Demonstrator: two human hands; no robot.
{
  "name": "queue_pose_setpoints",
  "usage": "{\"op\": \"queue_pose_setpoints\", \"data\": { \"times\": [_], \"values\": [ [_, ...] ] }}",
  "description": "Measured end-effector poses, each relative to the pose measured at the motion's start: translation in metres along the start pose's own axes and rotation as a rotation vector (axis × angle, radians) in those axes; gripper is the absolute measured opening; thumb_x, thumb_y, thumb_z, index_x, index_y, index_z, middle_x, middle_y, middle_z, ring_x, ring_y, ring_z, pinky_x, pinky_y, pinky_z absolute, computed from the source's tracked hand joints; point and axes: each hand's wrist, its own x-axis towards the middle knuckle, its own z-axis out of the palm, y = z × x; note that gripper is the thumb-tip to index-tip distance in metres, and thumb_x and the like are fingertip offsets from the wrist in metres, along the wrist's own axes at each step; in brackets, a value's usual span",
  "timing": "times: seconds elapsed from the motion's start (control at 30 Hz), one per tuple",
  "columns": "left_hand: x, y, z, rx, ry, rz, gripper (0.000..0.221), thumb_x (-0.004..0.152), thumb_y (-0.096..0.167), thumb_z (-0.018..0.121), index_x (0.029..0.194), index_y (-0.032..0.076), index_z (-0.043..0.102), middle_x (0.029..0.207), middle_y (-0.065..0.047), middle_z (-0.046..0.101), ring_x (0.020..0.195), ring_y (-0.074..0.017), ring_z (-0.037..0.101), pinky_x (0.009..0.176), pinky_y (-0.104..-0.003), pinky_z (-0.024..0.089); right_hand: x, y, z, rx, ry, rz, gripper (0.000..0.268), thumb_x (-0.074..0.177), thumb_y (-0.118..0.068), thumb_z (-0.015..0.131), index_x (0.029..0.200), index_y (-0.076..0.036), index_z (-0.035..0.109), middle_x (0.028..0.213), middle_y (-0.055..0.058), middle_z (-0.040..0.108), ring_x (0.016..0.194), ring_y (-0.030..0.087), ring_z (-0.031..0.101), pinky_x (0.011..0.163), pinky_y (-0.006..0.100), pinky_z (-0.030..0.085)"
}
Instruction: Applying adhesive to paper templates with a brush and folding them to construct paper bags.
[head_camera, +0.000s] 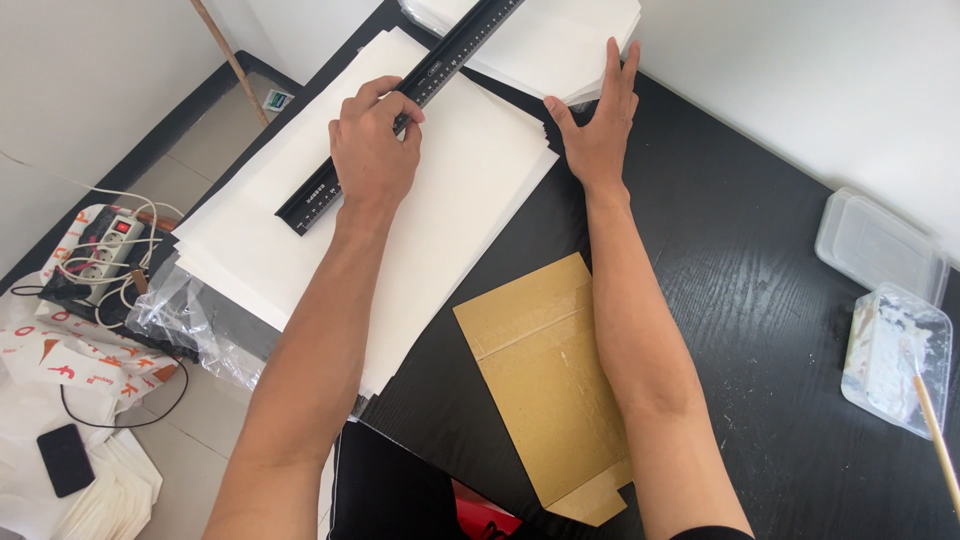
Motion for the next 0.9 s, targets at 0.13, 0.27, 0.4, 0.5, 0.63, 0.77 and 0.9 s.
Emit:
{"op": "queue_pose_setpoints", "data": {
  "times": [0.13, 0.27, 0.4, 0.5, 0.63, 0.77, 0.9],
  "values": [
    [0.0, 0.0, 0.002, 0.027, -0.002, 0.008, 0.021, 0.083, 0.002, 0.072, 0.086, 0.022, 0.07, 0.127, 0.003, 0.068, 0.097, -0.0258, 0.063, 0.077, -0.046, 0.047, 0.001, 0.0, 0.001, -0.042, 0.004, -0.004, 0.08, 0.106, -0.066, 0.065, 0.165, -0.023, 0.032, 0.173, 0.01, 0.004, 0.162, 0.037, 0.026, 0.126, 0.059, 0.028],
    [0.001, -0.002, 0.001, 0.026, -0.029, -0.02, 0.02, 0.083, 0.002, 0.072, 0.085, 0.022, 0.071, 0.128, 0.002, 0.067, 0.099, -0.0238, 0.064, 0.078, -0.046, 0.046, 0.0, -0.002, 0.001, -0.027, 0.022, 0.026, 0.08, 0.101, -0.063, 0.076, 0.159, -0.018, 0.045, 0.171, 0.002, 0.006, 0.159, 0.037, 0.027, 0.117, 0.064, 0.036],
    [0.001, 0.0, 0.0, 0.027, -0.037, -0.022, 0.021, 0.082, 0.001, 0.073, 0.087, 0.021, 0.071, 0.126, 0.001, 0.067, 0.098, -0.024, 0.066, 0.076, -0.046, 0.046, 0.0, 0.005, 0.004, -0.1, 0.047, -0.003, 0.079, 0.099, -0.062, 0.083, 0.156, -0.017, 0.052, 0.171, -0.001, 0.009, 0.157, 0.037, 0.033, 0.107, 0.061, 0.044],
    [0.0, 0.0, -0.001, 0.04, -0.061, -0.032, 0.022, 0.083, 0.001, 0.072, 0.089, 0.022, 0.07, 0.126, 0.001, 0.066, 0.103, -0.0243, 0.064, 0.078, -0.048, 0.047, 0.0, 0.006, 0.006, -0.108, 0.071, -0.037, 0.076, 0.1, -0.064, 0.08, 0.152, -0.014, 0.056, 0.171, 0.0, 0.012, 0.156, 0.036, 0.034, 0.104, 0.059, 0.046],
    [0.001, -0.002, -0.001, 0.051, -0.053, -0.044, 0.022, 0.082, 0.001, 0.071, 0.088, 0.022, 0.071, 0.126, 0.001, 0.067, 0.1, -0.023, 0.066, 0.076, -0.046, 0.047, 0.001, -0.001, 0.006, -0.085, 0.031, 0.001, 0.082, 0.1, -0.066, 0.076, 0.152, -0.007, 0.057, 0.17, 0.001, 0.007, 0.158, 0.036, 0.026, 0.113, 0.064, 0.038],
    [0.001, -0.003, 0.001, 0.068, -0.046, -0.04, 0.024, 0.08, 0.0, 0.072, 0.087, 0.023, 0.07, 0.125, 0.002, 0.067, 0.094, -0.0229, 0.066, 0.072, -0.045, 0.046, 0.0, -0.002, 0.008, -0.099, 0.012, 0.024, 0.08, 0.101, -0.06, 0.081, 0.154, -0.005, 0.056, 0.17, -0.001, 0.007, 0.155, 0.036, 0.032, 0.113, 0.063, 0.035],
    [0.0, -0.001, -0.001, 0.083, -0.086, -0.063, 0.023, 0.084, 0.001, 0.071, 0.09, 0.024, 0.071, 0.127, 0.004, 0.064, 0.099, -0.0269, 0.062, 0.077, -0.047, 0.046, 0.0, -0.004, 0.008, -0.12, 0.067, -0.014, 0.067, 0.103, -0.069, 0.065, 0.148, -0.019, 0.067, 0.168, 0.0, 0.012, 0.146, 0.035, 0.046, 0.104, 0.054, 0.044]
  ]
}}
